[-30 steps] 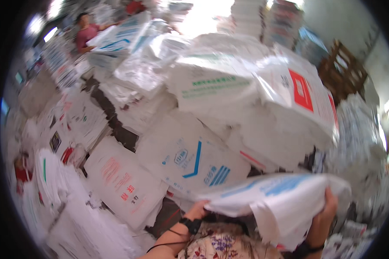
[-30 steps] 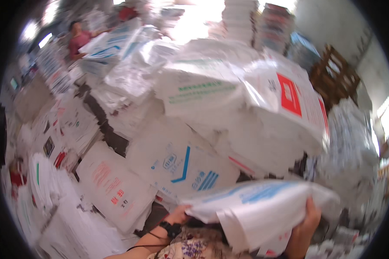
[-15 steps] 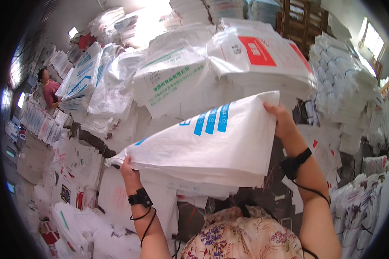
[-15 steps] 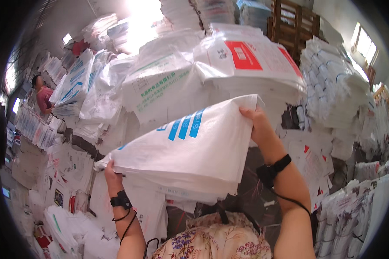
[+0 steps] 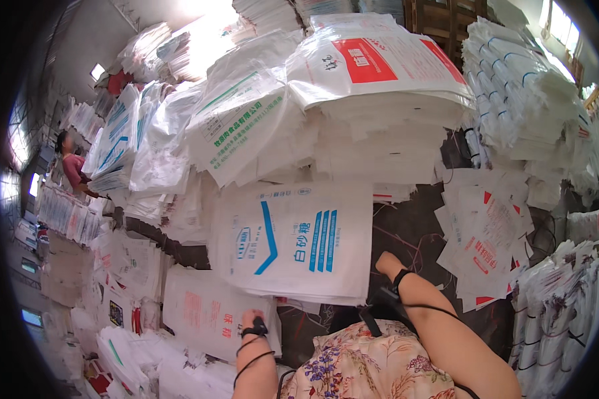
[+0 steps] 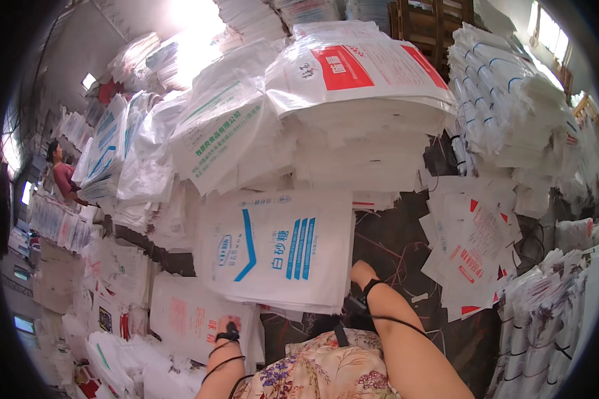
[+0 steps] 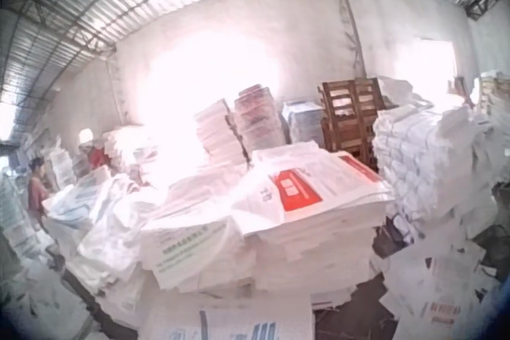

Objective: The person sorts through stacks of plastic bags by hand, picking up and turning over individual bags or small stacks to inspect their labels. They move the bags between different piles, occasionally folding them or setting them aside on the floor, and briefly pick up a pair of scissors.

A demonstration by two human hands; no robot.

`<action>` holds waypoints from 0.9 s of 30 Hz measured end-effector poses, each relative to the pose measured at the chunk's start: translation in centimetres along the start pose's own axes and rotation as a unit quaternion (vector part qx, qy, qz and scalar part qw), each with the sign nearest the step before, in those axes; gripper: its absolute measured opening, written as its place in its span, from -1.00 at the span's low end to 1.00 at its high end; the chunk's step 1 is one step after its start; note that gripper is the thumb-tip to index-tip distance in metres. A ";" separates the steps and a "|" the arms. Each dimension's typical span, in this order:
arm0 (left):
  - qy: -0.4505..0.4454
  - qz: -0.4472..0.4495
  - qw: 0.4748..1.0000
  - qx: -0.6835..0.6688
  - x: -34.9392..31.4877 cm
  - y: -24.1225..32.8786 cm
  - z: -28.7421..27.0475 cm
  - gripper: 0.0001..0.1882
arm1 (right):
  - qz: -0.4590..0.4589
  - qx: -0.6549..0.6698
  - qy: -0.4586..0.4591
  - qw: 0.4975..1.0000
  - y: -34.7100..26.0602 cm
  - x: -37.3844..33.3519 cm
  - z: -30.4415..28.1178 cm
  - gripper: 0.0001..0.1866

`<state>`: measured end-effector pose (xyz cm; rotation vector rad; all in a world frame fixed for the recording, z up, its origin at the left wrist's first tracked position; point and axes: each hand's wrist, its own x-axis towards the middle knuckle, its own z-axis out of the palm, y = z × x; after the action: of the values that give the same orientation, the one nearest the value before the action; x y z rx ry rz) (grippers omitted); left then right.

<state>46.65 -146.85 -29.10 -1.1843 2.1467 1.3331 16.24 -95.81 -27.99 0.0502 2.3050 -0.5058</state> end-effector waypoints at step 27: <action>-0.280 -0.071 0.957 -0.020 4.8 13.5 20.0 -0.57 | 0.152 0.483 0.110 0.855 29.7 -11.2 1.4 -0.68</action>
<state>30.48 -129.17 -34.55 -0.8203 1.6083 1.4387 30.69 -67.74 -31.25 0.9823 1.9504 -1.4878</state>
